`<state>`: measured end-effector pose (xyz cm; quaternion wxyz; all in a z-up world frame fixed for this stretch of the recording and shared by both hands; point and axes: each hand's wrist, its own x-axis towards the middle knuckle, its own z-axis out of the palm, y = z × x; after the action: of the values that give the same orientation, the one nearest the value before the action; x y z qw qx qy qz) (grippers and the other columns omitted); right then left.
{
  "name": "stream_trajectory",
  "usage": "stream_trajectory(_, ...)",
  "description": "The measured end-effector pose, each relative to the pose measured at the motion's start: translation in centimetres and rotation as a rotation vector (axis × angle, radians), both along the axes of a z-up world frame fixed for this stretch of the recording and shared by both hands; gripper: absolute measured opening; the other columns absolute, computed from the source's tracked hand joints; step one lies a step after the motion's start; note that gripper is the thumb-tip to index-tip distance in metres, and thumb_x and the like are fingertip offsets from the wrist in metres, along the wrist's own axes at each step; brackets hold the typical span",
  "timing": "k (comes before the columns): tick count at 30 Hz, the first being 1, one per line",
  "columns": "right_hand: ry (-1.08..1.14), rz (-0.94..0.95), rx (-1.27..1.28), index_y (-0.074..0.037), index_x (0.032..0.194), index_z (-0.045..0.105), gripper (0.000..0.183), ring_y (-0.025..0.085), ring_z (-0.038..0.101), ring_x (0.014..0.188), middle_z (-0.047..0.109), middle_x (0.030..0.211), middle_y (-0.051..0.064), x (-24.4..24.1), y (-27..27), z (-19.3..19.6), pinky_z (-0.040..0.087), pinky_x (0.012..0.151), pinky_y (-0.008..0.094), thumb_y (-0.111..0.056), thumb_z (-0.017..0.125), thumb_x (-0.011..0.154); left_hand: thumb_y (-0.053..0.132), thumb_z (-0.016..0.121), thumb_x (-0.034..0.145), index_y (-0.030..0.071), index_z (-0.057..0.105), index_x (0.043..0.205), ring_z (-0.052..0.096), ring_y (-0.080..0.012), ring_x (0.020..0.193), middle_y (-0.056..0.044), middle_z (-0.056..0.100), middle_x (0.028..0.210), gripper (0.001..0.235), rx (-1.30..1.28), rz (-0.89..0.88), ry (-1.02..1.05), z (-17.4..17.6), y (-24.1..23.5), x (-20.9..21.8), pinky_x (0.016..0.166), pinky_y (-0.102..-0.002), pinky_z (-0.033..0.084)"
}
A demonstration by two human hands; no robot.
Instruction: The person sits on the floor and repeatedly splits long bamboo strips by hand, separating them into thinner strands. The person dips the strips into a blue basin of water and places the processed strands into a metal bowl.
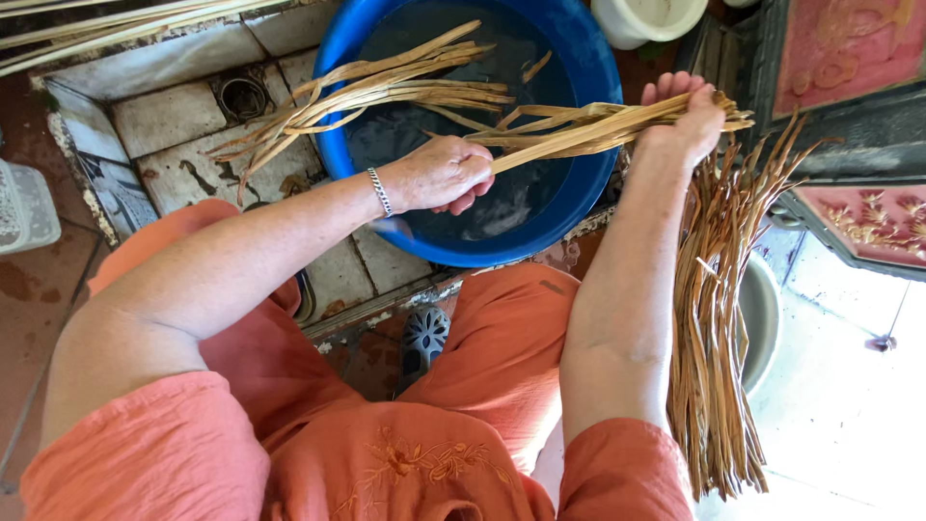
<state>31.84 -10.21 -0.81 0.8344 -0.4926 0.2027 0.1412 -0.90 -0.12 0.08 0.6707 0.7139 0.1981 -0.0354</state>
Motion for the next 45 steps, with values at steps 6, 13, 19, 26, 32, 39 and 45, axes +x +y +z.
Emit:
stream_trajectory(6, -0.036, -0.031, 0.032, -0.004, 0.085, 0.063, 0.031, 0.024, 0.067, 0.061, 0.068, 0.072, 0.01, 3.1, -2.5, -1.3, 0.062, 0.063, 0.044, -0.021, 0.044, 0.103, 0.027, 0.042, 0.097, 0.008, 0.064, 0.081, 0.051, -0.0084, 0.048, -0.001, 0.06, 0.057, 0.033, -0.018, -0.033, 0.062, 0.0, 0.3, -2.2, 0.043, -0.026, 0.041)
stream_trajectory(13, -0.028, -0.104, 0.032, -0.006, 0.082, 0.06, 0.034, 0.024, 0.066, 0.058, 0.067, 0.068, 0.009, 9.4, -7.1, -5.4, 0.059, 0.06, 0.043, -0.023, 0.04, 0.104, 0.027, 0.046, 0.095, 0.007, 0.064, 0.079, 0.055, -0.0078, 0.05, -0.001, 0.059, 0.059, 0.031, -0.112, -0.067, 0.079, -1.0, 0.2, -4.8, 0.045, -0.026, 0.041)
stream_trajectory(19, -0.108, -0.049, 0.022, -0.008, 0.071, 0.053, 0.037, 0.021, 0.055, 0.049, 0.059, 0.057, 0.008, 13.4, -11.3, -7.9, 0.05, 0.049, 0.04, -0.022, 0.036, 0.1, 0.028, 0.047, 0.096, 0.007, 0.063, 0.078, 0.053, -0.0091, 0.053, -0.001, 0.057, 0.061, 0.032, -0.152, -0.071, 0.18, -2.0, 0.7, -6.7, 0.047, -0.028, 0.041)
stream_trajectory(26, -0.104, -0.193, 0.077, -0.006, 0.071, 0.054, 0.03, 0.023, 0.055, 0.048, 0.057, 0.057, 0.008, 15.2, -15.1, -8.9, 0.045, 0.046, 0.039, -0.012, 0.041, 0.097, 0.027, 0.05, 0.098, 0.006, 0.065, 0.078, 0.054, -0.0087, 0.056, 0.0, 0.058, 0.063, 0.033, -0.099, -0.113, 0.161, -4.2, 1.4, -8.8, 0.054, -0.027, 0.045)
stream_trajectory(32, -0.148, -0.196, 0.011, -0.005, 0.076, 0.06, 0.029, 0.023, 0.062, 0.057, 0.064, 0.063, 0.01, 11.9, -13.1, -5.6, 0.055, 0.061, 0.048, -0.019, 0.051, 0.099, 0.034, 0.051, 0.102, 0.022, 0.07, 0.108, 0.053, -0.0158, 0.055, -0.002, 0.067, 0.074, 0.024, 0.195, -0.085, 0.426, -8.0, 2.9, -9.4, 0.056, -0.037, 0.047)
stream_trajectory(39, -0.365, 0.273, 0.036, -0.003, 0.104, 0.064, 0.036, 0.022, 0.061, 0.063, 0.06, 0.068, 0.005, 1.8, -3.9, 2.2, 0.062, 0.073, 0.057, -0.038, 0.065, 0.095, 0.054, 0.083, 0.07, 0.015, 0.026, 0.158, 0.027, -0.0407, 0.149, -0.022, 0.031, 0.159, 0.112, 0.903, 0.059, 0.175, -9.6, 4.6, -6.7, 0.113, -0.071, 0.021)
stream_trajectory(45, -0.656, 0.744, 0.186, -0.007, 0.089, 0.058, 0.032, 0.02, 0.062, 0.069, 0.058, 0.073, 0.003, -10.5, 1.7, 6.7, 0.061, 0.077, 0.049, -0.034, 0.071, 0.101, 0.064, 0.094, 0.064, 0.012, 0.003, 0.164, 0.02, -0.0418, 0.155, -0.022, 0.021, 0.168, 0.145, 0.703, 0.133, -0.447, -4.5, 2.4, 0.8, 0.116, -0.071, 0.007)
